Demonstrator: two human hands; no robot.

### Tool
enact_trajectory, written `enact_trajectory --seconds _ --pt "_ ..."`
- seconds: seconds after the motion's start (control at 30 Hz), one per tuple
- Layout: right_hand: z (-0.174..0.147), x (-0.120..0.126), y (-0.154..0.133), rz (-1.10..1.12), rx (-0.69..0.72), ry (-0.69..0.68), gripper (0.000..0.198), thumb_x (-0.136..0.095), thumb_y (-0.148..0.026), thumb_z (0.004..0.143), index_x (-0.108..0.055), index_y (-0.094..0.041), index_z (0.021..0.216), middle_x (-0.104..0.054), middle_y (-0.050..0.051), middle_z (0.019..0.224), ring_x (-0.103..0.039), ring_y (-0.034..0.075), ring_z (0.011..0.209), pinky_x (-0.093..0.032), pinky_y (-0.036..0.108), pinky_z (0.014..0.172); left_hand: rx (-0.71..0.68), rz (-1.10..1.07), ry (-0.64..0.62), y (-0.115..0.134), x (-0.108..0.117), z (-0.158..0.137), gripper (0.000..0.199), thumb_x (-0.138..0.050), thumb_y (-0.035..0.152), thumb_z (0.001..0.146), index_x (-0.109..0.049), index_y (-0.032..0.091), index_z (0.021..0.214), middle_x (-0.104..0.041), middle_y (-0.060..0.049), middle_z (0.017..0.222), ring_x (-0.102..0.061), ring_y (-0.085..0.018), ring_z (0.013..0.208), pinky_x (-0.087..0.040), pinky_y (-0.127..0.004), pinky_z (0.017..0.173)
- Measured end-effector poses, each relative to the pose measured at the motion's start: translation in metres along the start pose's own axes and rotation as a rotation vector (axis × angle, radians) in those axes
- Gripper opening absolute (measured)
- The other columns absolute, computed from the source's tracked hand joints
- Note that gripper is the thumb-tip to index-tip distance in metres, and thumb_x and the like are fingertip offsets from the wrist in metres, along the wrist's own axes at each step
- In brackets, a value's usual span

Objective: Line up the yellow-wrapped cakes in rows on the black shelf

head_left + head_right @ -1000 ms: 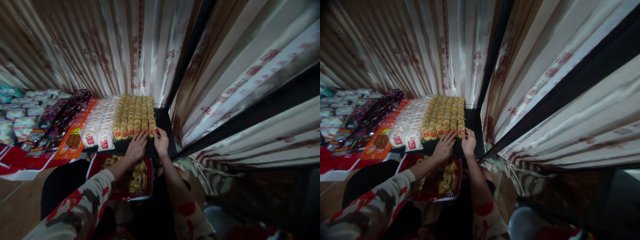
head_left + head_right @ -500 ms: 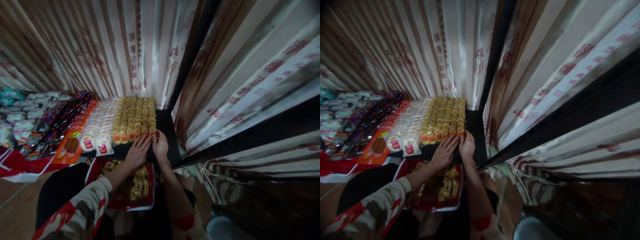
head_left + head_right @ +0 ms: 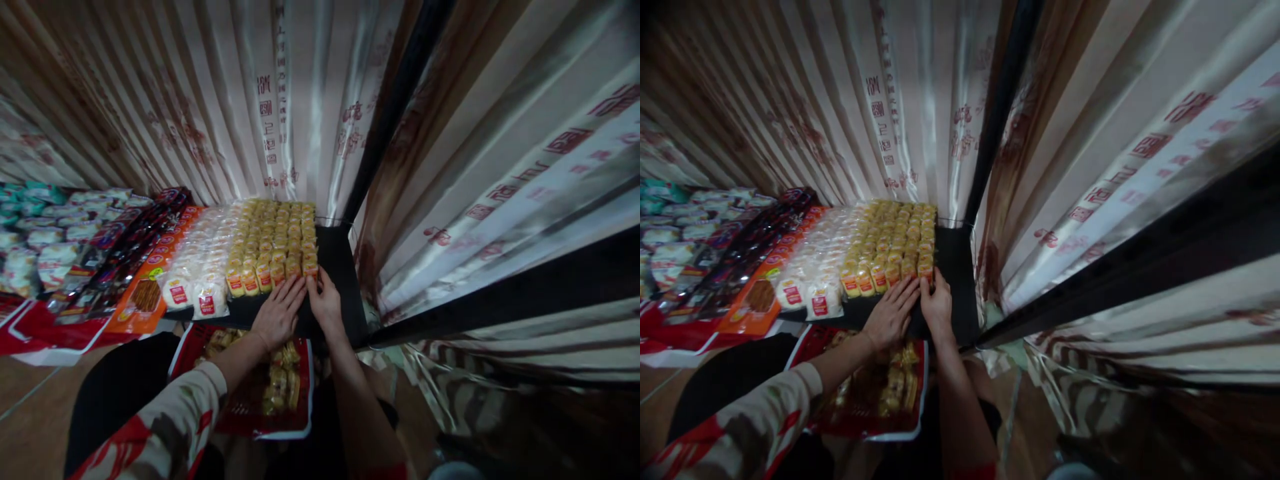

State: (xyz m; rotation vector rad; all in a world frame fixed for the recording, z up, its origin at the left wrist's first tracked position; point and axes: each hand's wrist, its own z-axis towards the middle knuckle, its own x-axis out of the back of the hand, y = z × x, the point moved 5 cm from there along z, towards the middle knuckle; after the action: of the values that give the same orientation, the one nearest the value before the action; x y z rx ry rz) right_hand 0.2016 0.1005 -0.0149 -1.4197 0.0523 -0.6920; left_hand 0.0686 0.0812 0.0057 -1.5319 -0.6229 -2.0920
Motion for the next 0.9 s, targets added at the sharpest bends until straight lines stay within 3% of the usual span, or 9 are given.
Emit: enact_trajectory --seconds 0.13,0.33,0.5,0.57,0.73,0.83,0.9 --pt "-0.003 -0.004 0.001 0.065 -0.015 -0.050 0.060 -0.036 -0.055 0.088 -0.052 -0.015 0.130 -0.057 0.013 0.130 -0.050 0.025 0.121 -0.036 0.044 0.106 -0.012 0.039 -0.009 0.001 0.000 0.001 0.062 -0.046 0.019 0.083 -0.031 0.012 0.143 -0.020 -0.005 0.154 -0.003 -0.024 0.143 -0.018 -0.043 0.116" --pt "-0.007 -0.001 0.002 0.059 -0.029 -0.082 0.079 -0.028 -0.069 0.084 -0.053 -0.010 0.129 -0.051 0.016 0.136 -0.042 0.026 0.129 -0.028 0.046 0.112 -0.004 0.073 -0.027 0.001 -0.001 0.002 0.060 -0.047 0.026 0.085 -0.034 0.013 0.142 -0.021 -0.003 0.154 -0.002 -0.026 0.143 -0.017 -0.042 0.115" --pt "0.017 0.002 0.005 0.158 -0.120 0.005 0.089 -0.027 -0.074 0.081 -0.036 -0.008 0.141 -0.032 0.013 0.149 -0.026 0.023 0.140 -0.015 0.041 0.117 -0.005 0.061 -0.052 0.000 -0.003 0.003 0.056 -0.045 0.028 0.087 -0.038 0.014 0.140 -0.022 -0.005 0.153 -0.005 -0.026 0.143 -0.016 -0.043 0.115" --pt "0.029 -0.007 0.005 0.288 -0.208 0.015 0.085 -0.024 -0.072 0.083 -0.031 -0.013 0.144 -0.028 0.008 0.151 -0.023 0.020 0.141 -0.015 0.040 0.117 -0.002 0.046 -0.058 0.000 -0.004 0.003 0.055 -0.045 0.027 0.087 -0.039 0.013 0.140 -0.023 -0.006 0.153 -0.005 -0.026 0.143 -0.015 -0.042 0.115" --pt "0.040 -0.034 -0.005 0.595 -0.294 -0.101 0.071 -0.028 -0.070 0.085 -0.039 -0.027 0.140 -0.048 0.000 0.139 -0.040 0.018 0.133 -0.031 0.038 0.112 0.030 0.031 -0.042 -0.002 -0.006 0.003 0.055 -0.047 0.028 0.087 -0.040 0.012 0.138 -0.025 -0.008 0.152 -0.005 -0.027 0.143 -0.016 -0.043 0.115" --pt "0.045 -0.030 -0.006 0.702 -0.357 -0.130 0.071 -0.029 -0.070 0.085 -0.040 -0.026 0.140 -0.042 -0.001 0.144 -0.038 0.018 0.134 -0.030 0.036 0.112 0.024 0.035 -0.032 -0.002 -0.007 0.003 0.054 -0.048 0.028 0.086 -0.041 0.013 0.138 -0.023 -0.007 0.153 -0.005 -0.025 0.143 -0.016 -0.042 0.115" --pt "0.055 -0.020 -0.005 0.727 -0.363 -0.053 0.071 -0.027 -0.069 0.087 -0.040 -0.023 0.140 -0.032 -0.001 0.149 -0.028 0.016 0.139 -0.022 0.034 0.115 0.021 0.035 -0.026 -0.002 -0.006 0.004 0.055 -0.049 0.027 0.085 -0.041 0.013 0.137 -0.023 -0.008 0.153 -0.005 -0.025 0.143 -0.016 -0.042 0.115"
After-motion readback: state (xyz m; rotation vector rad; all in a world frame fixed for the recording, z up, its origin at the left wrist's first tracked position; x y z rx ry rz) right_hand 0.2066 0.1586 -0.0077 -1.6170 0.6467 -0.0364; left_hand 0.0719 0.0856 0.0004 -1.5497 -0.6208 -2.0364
